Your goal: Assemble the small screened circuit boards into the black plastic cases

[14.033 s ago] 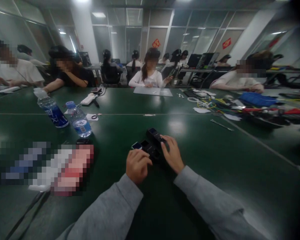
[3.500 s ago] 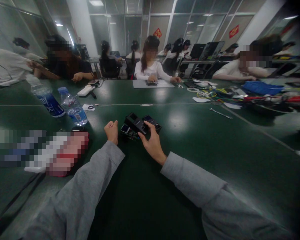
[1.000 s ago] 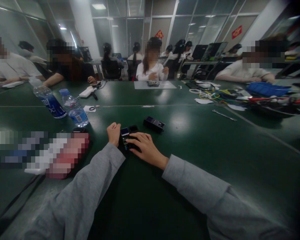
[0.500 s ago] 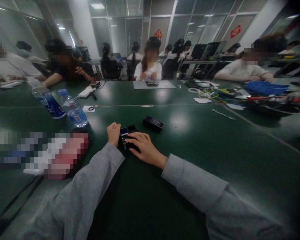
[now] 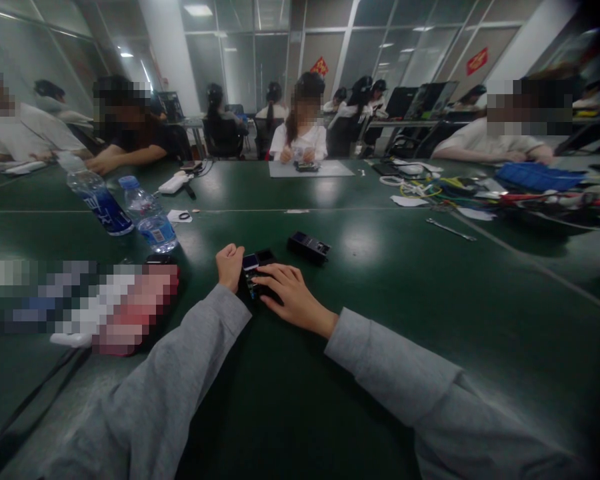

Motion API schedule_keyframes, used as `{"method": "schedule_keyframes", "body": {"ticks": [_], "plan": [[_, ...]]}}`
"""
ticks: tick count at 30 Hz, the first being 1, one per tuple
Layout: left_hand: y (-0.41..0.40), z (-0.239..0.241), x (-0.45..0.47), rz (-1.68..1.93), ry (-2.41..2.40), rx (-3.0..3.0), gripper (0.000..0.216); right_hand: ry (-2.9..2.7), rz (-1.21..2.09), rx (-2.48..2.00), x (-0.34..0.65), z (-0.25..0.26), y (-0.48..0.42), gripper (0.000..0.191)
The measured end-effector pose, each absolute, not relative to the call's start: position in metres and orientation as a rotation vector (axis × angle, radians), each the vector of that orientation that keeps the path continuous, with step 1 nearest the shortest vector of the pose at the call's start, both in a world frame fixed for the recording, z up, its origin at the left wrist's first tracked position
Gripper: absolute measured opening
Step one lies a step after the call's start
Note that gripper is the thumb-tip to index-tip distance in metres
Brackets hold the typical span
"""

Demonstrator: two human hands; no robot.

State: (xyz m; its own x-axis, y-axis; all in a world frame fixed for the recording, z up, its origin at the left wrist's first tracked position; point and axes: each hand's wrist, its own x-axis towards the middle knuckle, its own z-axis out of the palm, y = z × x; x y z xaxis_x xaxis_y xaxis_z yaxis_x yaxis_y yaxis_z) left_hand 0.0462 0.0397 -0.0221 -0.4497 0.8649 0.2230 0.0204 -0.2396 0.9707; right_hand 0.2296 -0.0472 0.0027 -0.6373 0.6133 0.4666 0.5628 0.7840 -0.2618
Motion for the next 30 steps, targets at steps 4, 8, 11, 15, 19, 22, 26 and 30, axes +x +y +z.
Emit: {"method": "schedule_keyframes", "body": {"ticks": [4,8,11,15,19,22,26,30], "plan": [[0.04,-0.0221,0.0457,1.742,1.4,1.095,0.04,-2.434,0.121,-0.878,0.2293,0.0033,-0.0474,0.039],[0.0389,-0.021,0.0459,1.732,1.4,1.085,0.041,-2.447,0.126,-0.891,0.2294,0.0053,-0.048,0.039],[0.0381,-0.0202,0.0461,1.729,1.403,1.091,0.041,-2.452,0.126,-0.892,0.2296,0.0059,-0.0484,0.039],[0.0384,-0.0208,0.0461,1.725,1.394,1.105,0.042,-2.449,0.112,-0.898,0.2293,0.0045,-0.0482,0.039],[0.0389,-0.0215,0.0463,1.726,1.397,1.116,0.041,-2.447,0.105,-0.892,0.2289,0.0036,-0.0476,0.039],[0.0387,-0.0211,0.0465,1.728,1.394,1.112,0.041,-2.445,0.107,-0.89,0.2287,0.0037,-0.0477,0.039],[0.0385,-0.021,0.0462,1.734,1.384,1.123,0.042,-2.449,0.106,-0.903,0.2291,0.0038,-0.048,0.039],[0.0389,-0.0215,0.0457,1.731,1.408,1.131,0.042,-2.451,0.098,-0.898,0.2297,0.0033,-0.0479,0.039]]}}
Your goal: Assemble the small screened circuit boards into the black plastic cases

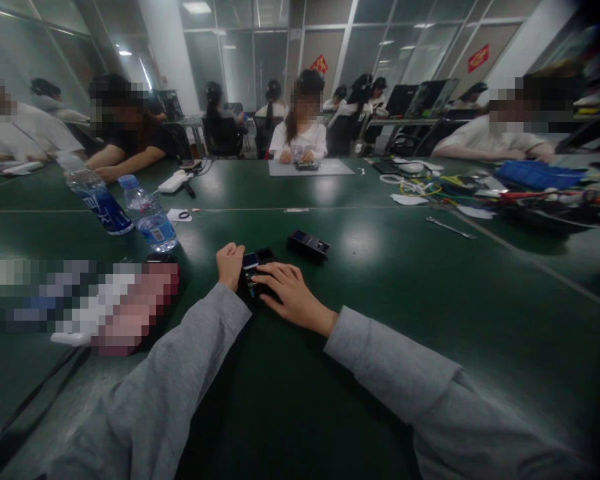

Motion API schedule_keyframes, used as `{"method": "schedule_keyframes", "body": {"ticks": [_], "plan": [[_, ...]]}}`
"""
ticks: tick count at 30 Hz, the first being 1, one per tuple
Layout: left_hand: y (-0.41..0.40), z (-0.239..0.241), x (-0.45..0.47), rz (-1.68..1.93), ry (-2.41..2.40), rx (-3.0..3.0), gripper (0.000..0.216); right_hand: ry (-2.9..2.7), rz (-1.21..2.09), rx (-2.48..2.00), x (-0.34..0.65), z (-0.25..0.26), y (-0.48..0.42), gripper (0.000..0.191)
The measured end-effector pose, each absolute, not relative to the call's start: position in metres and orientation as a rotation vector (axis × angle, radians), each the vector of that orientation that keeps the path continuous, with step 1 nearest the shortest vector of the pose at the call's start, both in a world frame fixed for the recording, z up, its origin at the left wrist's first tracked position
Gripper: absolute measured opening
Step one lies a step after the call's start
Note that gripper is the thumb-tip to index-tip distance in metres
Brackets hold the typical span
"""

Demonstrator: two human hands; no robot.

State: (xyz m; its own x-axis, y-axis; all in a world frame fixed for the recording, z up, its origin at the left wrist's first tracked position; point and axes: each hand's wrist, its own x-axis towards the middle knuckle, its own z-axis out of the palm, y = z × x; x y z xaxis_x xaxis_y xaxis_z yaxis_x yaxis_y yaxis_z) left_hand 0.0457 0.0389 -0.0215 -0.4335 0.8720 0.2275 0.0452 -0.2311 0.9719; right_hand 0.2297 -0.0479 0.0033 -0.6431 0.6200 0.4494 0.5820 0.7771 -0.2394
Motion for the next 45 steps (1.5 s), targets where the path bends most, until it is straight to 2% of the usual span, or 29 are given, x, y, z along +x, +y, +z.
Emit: {"method": "schedule_keyframes", "body": {"ticks": [45], "plan": [[0.0409,-0.0248,0.0452,1.741,1.389,1.121,0.038,-2.442,0.076,-0.943,0.2292,0.0036,-0.0473,0.041]]}}
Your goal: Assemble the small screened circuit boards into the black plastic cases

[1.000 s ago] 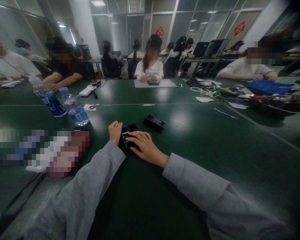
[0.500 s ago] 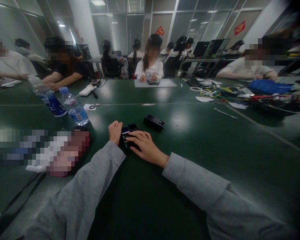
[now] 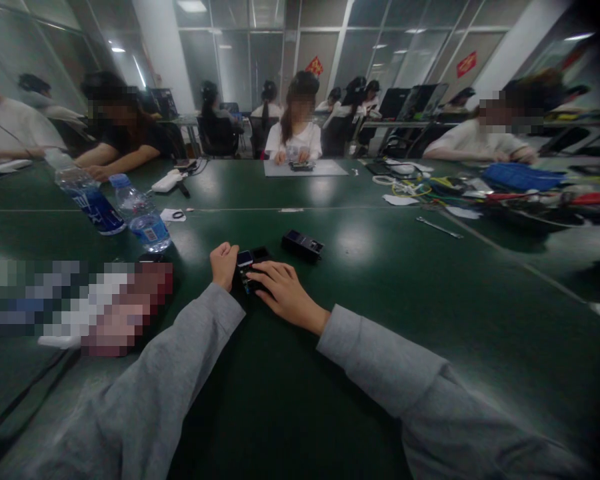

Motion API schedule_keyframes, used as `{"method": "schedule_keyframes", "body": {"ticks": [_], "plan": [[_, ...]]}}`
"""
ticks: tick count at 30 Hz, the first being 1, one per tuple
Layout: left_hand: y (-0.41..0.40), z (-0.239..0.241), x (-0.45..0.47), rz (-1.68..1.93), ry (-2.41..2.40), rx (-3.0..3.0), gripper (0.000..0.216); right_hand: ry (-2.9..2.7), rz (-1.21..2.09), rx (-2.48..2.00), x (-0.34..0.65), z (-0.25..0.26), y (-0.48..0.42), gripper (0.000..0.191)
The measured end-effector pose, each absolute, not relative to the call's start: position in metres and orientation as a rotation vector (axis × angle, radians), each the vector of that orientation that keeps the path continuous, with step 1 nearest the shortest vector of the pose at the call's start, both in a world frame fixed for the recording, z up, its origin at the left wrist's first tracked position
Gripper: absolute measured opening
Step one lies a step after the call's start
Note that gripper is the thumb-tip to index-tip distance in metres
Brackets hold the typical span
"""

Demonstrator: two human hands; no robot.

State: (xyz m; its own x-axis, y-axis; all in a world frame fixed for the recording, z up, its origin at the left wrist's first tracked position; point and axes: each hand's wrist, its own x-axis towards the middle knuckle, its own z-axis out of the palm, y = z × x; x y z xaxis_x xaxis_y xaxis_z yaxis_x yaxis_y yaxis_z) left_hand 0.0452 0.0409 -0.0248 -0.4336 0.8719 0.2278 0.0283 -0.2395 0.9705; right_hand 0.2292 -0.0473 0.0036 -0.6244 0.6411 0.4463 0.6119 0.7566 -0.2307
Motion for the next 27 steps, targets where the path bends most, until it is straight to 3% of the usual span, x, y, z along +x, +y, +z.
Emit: {"method": "schedule_keyframes", "body": {"ticks": [9,14,17,22,27], "plan": [[0.039,-0.023,0.045,1.677,1.387,1.182,0.042,-2.28,0.116,-0.96,0.228,0.003,-0.048,0.034],[0.038,-0.022,0.045,1.661,1.396,1.153,0.043,-1.944,-0.132,-1.181,0.248,0.006,-0.031,0.031],[0.038,-0.022,0.045,1.662,1.394,1.139,0.043,-1.824,-0.236,-1.387,0.277,-0.005,-0.003,0.039],[0.038,-0.022,0.045,1.659,1.396,1.121,0.043,-1.817,0.113,-1.478,0.309,-0.031,0.03,0.057],[0.038,-0.022,0.044,1.651,1.416,1.108,0.042,-1.814,0.163,-1.281,0.302,-0.022,0.021,0.051]]}}
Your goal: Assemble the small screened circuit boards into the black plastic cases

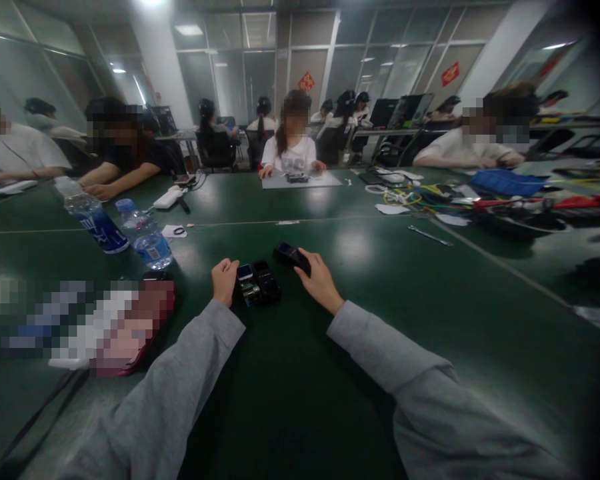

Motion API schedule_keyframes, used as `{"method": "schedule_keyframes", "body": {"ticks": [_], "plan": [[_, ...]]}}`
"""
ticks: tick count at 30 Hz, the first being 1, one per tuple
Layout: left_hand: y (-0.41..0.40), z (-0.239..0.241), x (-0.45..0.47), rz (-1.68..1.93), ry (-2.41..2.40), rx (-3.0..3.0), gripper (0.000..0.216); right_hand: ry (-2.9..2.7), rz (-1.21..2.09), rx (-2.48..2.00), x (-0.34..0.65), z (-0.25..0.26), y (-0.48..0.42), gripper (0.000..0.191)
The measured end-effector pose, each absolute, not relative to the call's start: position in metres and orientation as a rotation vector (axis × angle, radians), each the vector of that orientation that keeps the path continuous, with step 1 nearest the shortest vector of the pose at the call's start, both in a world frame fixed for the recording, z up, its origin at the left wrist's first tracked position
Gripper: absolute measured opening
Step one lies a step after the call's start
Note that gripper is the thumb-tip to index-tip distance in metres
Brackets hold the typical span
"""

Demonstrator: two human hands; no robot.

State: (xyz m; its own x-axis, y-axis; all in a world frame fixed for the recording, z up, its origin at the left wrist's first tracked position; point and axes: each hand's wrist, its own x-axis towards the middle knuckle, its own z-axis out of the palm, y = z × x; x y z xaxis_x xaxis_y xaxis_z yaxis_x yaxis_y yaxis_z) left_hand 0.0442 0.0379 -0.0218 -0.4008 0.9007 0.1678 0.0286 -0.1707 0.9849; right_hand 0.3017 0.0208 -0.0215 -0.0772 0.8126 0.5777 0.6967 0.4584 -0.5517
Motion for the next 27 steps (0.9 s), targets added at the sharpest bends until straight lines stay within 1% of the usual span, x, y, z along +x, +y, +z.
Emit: {"method": "schedule_keyframes", "body": {"ticks": [3,6,13,16,19,21,23,24,25,27], "plan": [[0.04,-0.023,0.043,1.655,1.417,1.105,0.041,-1.678,0.029,-1.201,0.301,-0.008,0.015,0.052],[0.042,-0.026,0.042,1.659,1.42,1.107,0.042,-1.578,-0.082,-1.213,0.312,-0.008,0.021,0.052],[0.042,-0.029,0.039,1.667,1.427,1.15,0.041,-1.507,0.069,-1.469,0.334,-0.037,0.047,0.047],[0.041,-0.03,0.038,1.668,1.431,1.188,0.04,-1.518,-0.086,-1.483,0.328,-0.029,0.038,0.049],[0.038,-0.028,0.036,1.671,1.442,1.257,0.038,-1.711,-0.229,-1.459,0.317,-0.016,0.022,0.047],[0.032,-0.023,0.035,1.703,1.45,1.315,0.029,-1.884,-0.261,-1.461,0.311,-0.012,0.015,0.046],[0.022,-0.017,0.036,1.728,1.47,1.495,0.013,-2.024,-0.24,-1.478,0.307,-0.012,0.011,0.045],[0.016,-0.015,0.036,1.714,1.486,1.636,0.016,-2.07,-0.222,-1.491,0.306,-0.013,0.01,0.045],[0.009,-0.013,0.038,1.674,1.504,1.798,0.025,-2.099,-0.205,-1.503,0.305,-0.014,0.009,0.045],[-0.006,-0.012,0.041,1.533,1.534,2.099,0.036,-2.114,-0.196,-1.518,0.303,-0.015,0.005,0.045]]}}
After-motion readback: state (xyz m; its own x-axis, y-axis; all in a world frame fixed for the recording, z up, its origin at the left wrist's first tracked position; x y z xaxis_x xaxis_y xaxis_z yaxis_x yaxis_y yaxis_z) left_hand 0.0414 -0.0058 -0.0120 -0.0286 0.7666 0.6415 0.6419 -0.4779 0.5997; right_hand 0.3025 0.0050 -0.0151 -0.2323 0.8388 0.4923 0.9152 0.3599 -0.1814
